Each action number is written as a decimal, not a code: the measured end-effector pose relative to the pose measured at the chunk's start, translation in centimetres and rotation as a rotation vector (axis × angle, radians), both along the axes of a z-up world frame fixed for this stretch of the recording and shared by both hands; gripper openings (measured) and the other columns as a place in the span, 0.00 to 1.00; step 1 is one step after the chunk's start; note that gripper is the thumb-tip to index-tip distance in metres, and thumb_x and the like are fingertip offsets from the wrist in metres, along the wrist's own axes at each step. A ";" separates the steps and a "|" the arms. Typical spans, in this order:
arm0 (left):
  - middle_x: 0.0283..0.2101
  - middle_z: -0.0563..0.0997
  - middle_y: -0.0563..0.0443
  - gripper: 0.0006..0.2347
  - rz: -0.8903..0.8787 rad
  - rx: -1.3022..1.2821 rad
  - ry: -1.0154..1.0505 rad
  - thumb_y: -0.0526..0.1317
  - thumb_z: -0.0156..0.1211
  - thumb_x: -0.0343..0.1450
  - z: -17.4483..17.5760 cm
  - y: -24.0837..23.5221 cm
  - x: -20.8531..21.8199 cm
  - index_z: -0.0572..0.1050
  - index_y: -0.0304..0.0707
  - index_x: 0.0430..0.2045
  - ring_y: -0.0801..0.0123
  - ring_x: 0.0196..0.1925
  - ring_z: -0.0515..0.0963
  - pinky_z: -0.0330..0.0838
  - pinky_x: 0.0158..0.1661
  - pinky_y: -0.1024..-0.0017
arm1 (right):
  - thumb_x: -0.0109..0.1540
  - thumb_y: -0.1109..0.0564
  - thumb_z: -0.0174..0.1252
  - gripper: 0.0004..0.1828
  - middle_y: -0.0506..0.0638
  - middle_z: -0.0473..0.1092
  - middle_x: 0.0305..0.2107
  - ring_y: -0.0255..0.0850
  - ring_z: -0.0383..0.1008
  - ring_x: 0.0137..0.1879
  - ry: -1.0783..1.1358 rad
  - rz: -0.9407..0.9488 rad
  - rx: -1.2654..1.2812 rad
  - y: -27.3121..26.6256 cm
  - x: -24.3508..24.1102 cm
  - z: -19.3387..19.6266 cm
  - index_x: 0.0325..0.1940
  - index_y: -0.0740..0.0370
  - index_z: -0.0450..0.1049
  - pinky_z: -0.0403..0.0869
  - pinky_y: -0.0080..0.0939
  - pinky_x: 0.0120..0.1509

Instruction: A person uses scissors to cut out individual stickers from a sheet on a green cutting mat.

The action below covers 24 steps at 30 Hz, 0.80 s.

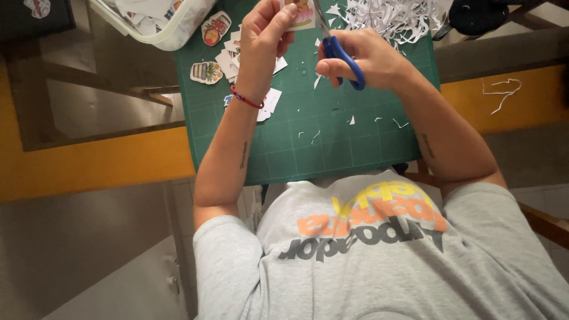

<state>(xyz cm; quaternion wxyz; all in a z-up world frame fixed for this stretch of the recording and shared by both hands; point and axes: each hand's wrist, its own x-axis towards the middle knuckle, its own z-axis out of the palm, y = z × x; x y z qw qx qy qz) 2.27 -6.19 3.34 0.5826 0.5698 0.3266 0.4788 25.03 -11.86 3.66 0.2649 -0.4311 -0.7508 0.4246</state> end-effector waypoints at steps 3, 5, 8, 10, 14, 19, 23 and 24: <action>0.21 0.70 0.57 0.10 0.003 -0.014 0.000 0.45 0.60 0.76 0.0 0.1 0.1 0.71 0.46 0.25 0.79 0.22 0.66 0.57 0.24 0.78 | 0.73 0.41 0.62 0.18 0.45 0.77 0.26 0.31 0.75 0.31 -0.014 -0.028 0.004 -0.2 -0.1 0.3 0.45 0.58 0.75 0.72 0.32 0.36; 0.22 0.71 0.57 0.09 0.010 -0.008 0.004 0.45 0.60 0.76 0.0 0.2 0.0 0.73 0.45 0.27 0.78 0.23 0.66 0.58 0.24 0.78 | 0.73 0.42 0.62 0.18 0.45 0.77 0.26 0.32 0.74 0.31 -0.010 -0.015 0.021 -0.2 -0.1 0.2 0.45 0.59 0.75 0.72 0.32 0.36; 0.22 0.71 0.57 0.09 -0.003 0.009 0.005 0.44 0.60 0.77 0.1 0.1 0.0 0.74 0.45 0.28 0.79 0.23 0.67 0.59 0.24 0.79 | 0.74 0.43 0.62 0.17 0.46 0.77 0.26 0.32 0.74 0.31 0.008 -0.014 0.023 -0.2 -0.1 0.1 0.45 0.59 0.74 0.73 0.32 0.36; 0.22 0.72 0.57 0.10 -0.019 0.018 0.002 0.45 0.60 0.77 0.1 0.0 0.1 0.72 0.46 0.27 0.79 0.23 0.66 0.59 0.24 0.80 | 0.74 0.42 0.62 0.17 0.46 0.77 0.26 0.32 0.75 0.32 0.022 -0.023 0.007 -0.2 -0.3 0.1 0.46 0.59 0.74 0.73 0.32 0.37; 0.22 0.68 0.58 0.12 -0.087 0.071 -0.008 0.46 0.59 0.78 0.0 -0.2 0.3 0.69 0.46 0.26 0.79 0.24 0.65 0.58 0.25 0.80 | 0.74 0.37 0.56 0.22 0.46 0.78 0.29 0.33 0.74 0.33 0.055 -0.012 0.016 -0.2 -0.3 -0.2 0.49 0.59 0.72 0.70 0.33 0.37; 0.23 0.69 0.58 0.11 -0.086 0.102 -0.010 0.47 0.59 0.79 -0.1 -0.1 0.2 0.71 0.44 0.28 0.78 0.24 0.66 0.61 0.26 0.79 | 0.74 0.39 0.58 0.20 0.46 0.77 0.27 0.33 0.74 0.31 0.071 -0.025 0.019 -0.3 -0.3 -0.4 0.47 0.59 0.73 0.71 0.32 0.35; 0.23 0.66 0.59 0.11 -0.110 0.131 -0.011 0.46 0.58 0.80 0.0 0.2 0.0 0.71 0.44 0.29 0.79 0.24 0.63 0.58 0.26 0.79 | 0.75 0.45 0.61 0.16 0.46 0.77 0.26 0.32 0.75 0.30 0.052 -0.043 0.037 -0.3 -0.3 -0.1 0.46 0.59 0.74 0.72 0.32 0.35; 0.23 0.67 0.58 0.11 -0.112 0.129 0.001 0.46 0.58 0.80 0.0 0.2 -0.1 0.71 0.44 0.29 0.79 0.23 0.63 0.58 0.26 0.79 | 0.75 0.45 0.62 0.15 0.46 0.77 0.26 0.32 0.74 0.30 0.043 -0.057 0.029 -0.4 -0.3 0.0 0.45 0.59 0.74 0.72 0.32 0.35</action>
